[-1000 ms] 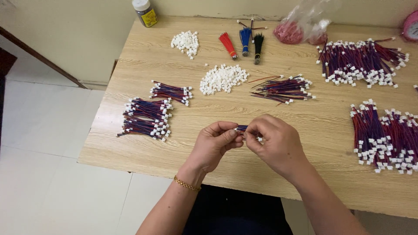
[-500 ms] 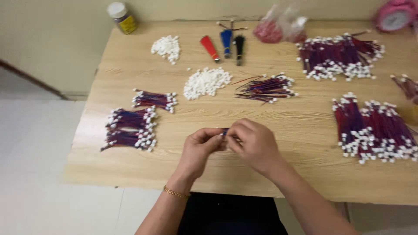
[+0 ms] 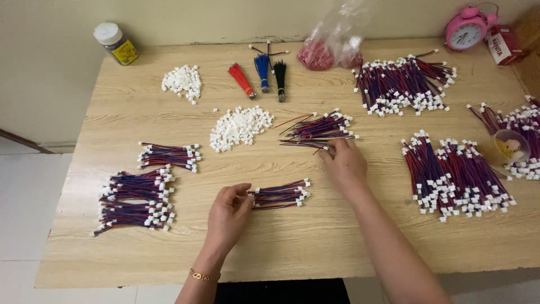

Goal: Sorting and bundling small wire harnesses on a wooden table into organized piles.

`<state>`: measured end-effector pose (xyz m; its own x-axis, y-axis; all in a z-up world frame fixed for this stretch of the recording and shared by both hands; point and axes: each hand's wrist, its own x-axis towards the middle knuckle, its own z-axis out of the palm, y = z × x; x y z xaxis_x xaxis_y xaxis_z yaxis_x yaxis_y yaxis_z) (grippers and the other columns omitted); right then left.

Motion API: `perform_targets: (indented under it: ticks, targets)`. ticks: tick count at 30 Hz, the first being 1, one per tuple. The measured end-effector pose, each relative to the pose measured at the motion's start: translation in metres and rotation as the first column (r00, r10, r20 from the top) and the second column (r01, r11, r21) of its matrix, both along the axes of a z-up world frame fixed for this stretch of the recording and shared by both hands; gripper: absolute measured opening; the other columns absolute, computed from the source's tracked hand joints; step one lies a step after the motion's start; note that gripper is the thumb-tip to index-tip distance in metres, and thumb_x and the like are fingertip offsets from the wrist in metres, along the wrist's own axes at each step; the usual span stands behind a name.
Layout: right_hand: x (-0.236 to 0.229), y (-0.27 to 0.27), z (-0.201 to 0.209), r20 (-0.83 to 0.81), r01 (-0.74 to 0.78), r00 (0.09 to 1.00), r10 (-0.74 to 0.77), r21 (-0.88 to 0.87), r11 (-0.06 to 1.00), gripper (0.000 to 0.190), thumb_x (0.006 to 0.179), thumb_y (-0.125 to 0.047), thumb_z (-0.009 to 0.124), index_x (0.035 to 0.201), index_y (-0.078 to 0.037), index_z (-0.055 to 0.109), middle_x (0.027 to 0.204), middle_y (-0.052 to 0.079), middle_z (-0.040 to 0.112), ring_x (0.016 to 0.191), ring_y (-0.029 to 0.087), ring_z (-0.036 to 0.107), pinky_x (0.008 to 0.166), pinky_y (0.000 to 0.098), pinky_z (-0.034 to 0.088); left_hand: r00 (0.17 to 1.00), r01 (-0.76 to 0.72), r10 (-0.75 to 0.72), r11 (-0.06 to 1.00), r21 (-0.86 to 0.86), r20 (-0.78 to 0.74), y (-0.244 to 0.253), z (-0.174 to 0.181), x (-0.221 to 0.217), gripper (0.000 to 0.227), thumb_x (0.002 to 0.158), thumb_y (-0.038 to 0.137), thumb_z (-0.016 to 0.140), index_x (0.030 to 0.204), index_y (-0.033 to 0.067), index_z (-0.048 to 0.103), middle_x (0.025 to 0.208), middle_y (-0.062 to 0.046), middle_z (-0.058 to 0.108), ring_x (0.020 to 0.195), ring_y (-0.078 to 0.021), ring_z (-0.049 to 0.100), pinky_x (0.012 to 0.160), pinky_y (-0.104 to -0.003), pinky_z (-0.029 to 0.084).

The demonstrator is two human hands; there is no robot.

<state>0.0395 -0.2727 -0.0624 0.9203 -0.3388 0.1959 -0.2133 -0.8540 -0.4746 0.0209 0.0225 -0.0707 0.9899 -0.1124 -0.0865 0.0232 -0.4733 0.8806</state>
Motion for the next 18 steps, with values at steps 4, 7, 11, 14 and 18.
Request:
perform_targets:
  ticks: [4, 7, 11, 14, 18]
  targets:
    - [0.009, -0.003, -0.009, 0.014, -0.046, 0.999, 0.048, -0.074, 0.996, 0.02, 0.082, -0.023, 0.073, 0.099, -0.013, 0.069, 0.09, 0.011, 0.061, 0.087, 0.035, 0.067, 0.075, 0.0448, 0.054, 1.0, -0.015, 0.015, 1.0, -0.016, -0.01, -0.004, 0.009, 0.004, 0.029, 0.079, 0.012, 0.073, 0.108, 0.0132, 0.073, 0.088, -0.01, 0.066, 0.077, -0.0204, 0.064, 0.07, -0.033, 0.054]
    - [0.008, -0.005, -0.014, 0.089, -0.105, 0.989, 0.119, -0.143, 0.984, 0.013, 0.082, -0.022, 0.072, 0.093, -0.016, 0.067, 0.086, 0.007, 0.062, 0.088, 0.03, 0.067, 0.076, 0.0415, 0.054, 1.0, -0.01, 0.009, 1.0, -0.019, -0.014, -0.011, 0.028, 0.001, 0.027, 0.08, 0.013, 0.073, 0.107, 0.0137, 0.074, 0.086, -0.009, 0.067, 0.076, -0.0195, 0.065, 0.068, -0.032, 0.054]
    - [-0.011, 0.002, 0.015, 0.073, -0.121, 0.989, 0.126, -0.064, 0.991, 0.01, 0.088, -0.021, 0.067, 0.096, -0.016, 0.068, 0.087, 0.006, 0.066, 0.088, 0.025, 0.068, 0.076, 0.038, 0.054, 0.972, -0.008, 0.014, 1.0, -0.027, 0.236, -0.021, 0.061, -0.002, 0.025, 0.081, 0.013, 0.072, 0.106, 0.0139, 0.073, 0.087, -0.008, 0.07, 0.08, -0.0221, 0.068, 0.073, -0.033, 0.055]
    - [-0.029, 0.006, 0.055, 0.181, -0.212, 0.96, 0.213, -0.025, 0.977, 0.01, 0.088, -0.016, 0.069, 0.097, -0.015, 0.068, 0.084, 0.005, 0.067, 0.083, 0.023, 0.068, 0.072, 0.036, 0.054, 0.856, 0.047, -0.048, 0.999, 0.014, 0.514, -0.028, 0.1, -0.002, 0.026, 0.082, 0.01, 0.071, 0.108, 0.0105, 0.07, 0.091, -0.009, 0.07, 0.089, -0.0278, 0.068, 0.081, -0.039, 0.053]
    - [-0.052, 0.023, 0.095, 0.43, -0.334, 0.829, 0.358, -0.133, 0.933, 0.025, 0.082, -0.012, 0.077, 0.105, -0.011, 0.067, 0.085, 0.001, 0.068, 0.077, 0.017, 0.068, 0.07, 0.0278, 0.056, 0.598, 0.104, -0.157, 0.988, 0.118, 0.786, -0.048, 0.128, -0.003, 0.038, 0.08, 0.013, 0.075, 0.117, 0.0079, 0.065, 0.108, -0.009, 0.068, 0.107, -0.0276, 0.064, 0.097, -0.044, 0.045]
